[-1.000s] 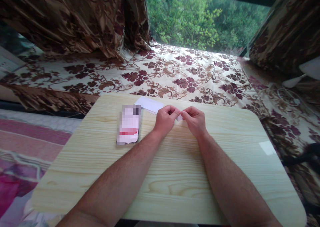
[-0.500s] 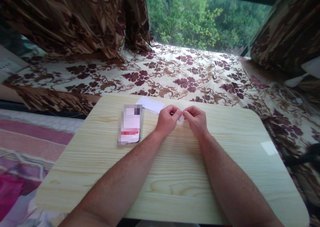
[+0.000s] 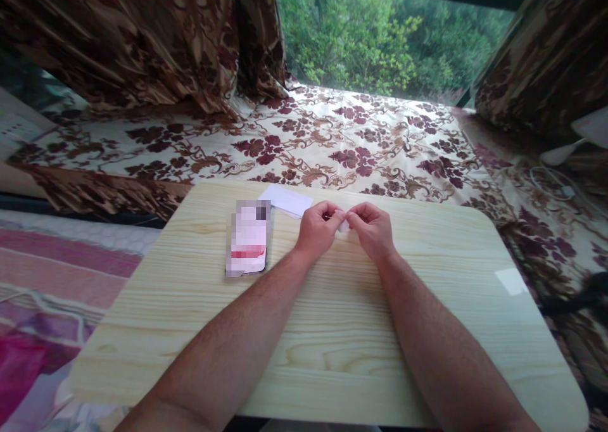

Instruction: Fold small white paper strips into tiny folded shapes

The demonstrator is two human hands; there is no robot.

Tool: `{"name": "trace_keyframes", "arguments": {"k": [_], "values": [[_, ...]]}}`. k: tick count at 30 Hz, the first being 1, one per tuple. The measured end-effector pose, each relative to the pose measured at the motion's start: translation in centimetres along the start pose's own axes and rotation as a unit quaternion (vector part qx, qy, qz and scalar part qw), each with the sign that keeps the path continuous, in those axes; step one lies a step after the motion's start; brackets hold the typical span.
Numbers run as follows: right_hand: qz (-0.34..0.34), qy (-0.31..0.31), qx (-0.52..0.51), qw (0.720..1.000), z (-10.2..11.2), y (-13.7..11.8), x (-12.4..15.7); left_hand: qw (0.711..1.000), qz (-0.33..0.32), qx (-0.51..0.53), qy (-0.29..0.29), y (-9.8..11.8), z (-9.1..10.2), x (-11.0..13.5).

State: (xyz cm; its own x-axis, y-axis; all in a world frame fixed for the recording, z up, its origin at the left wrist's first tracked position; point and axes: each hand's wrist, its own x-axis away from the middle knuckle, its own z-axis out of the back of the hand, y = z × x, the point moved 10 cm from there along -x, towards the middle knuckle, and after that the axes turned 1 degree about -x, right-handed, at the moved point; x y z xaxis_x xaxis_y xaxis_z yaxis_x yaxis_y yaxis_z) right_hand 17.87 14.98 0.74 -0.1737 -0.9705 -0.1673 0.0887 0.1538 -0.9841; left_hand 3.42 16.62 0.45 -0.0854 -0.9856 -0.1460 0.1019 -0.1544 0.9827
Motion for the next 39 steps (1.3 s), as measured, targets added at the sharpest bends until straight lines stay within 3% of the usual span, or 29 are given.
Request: {"name": "trace_keyframes", "arguments": {"k": [26,39], "values": [[0.021,-0.003,0.022,1.0,-0.2,-0.2,0.4,0.999,0.007,-0.025,0.036,-0.7,0.6,-0.1],[0.035,0.02,0.024,0.999,0.1,-0.1,0.4,0.998,-0.033,-0.035,0.035,0.4,0.4,0.4]]}}
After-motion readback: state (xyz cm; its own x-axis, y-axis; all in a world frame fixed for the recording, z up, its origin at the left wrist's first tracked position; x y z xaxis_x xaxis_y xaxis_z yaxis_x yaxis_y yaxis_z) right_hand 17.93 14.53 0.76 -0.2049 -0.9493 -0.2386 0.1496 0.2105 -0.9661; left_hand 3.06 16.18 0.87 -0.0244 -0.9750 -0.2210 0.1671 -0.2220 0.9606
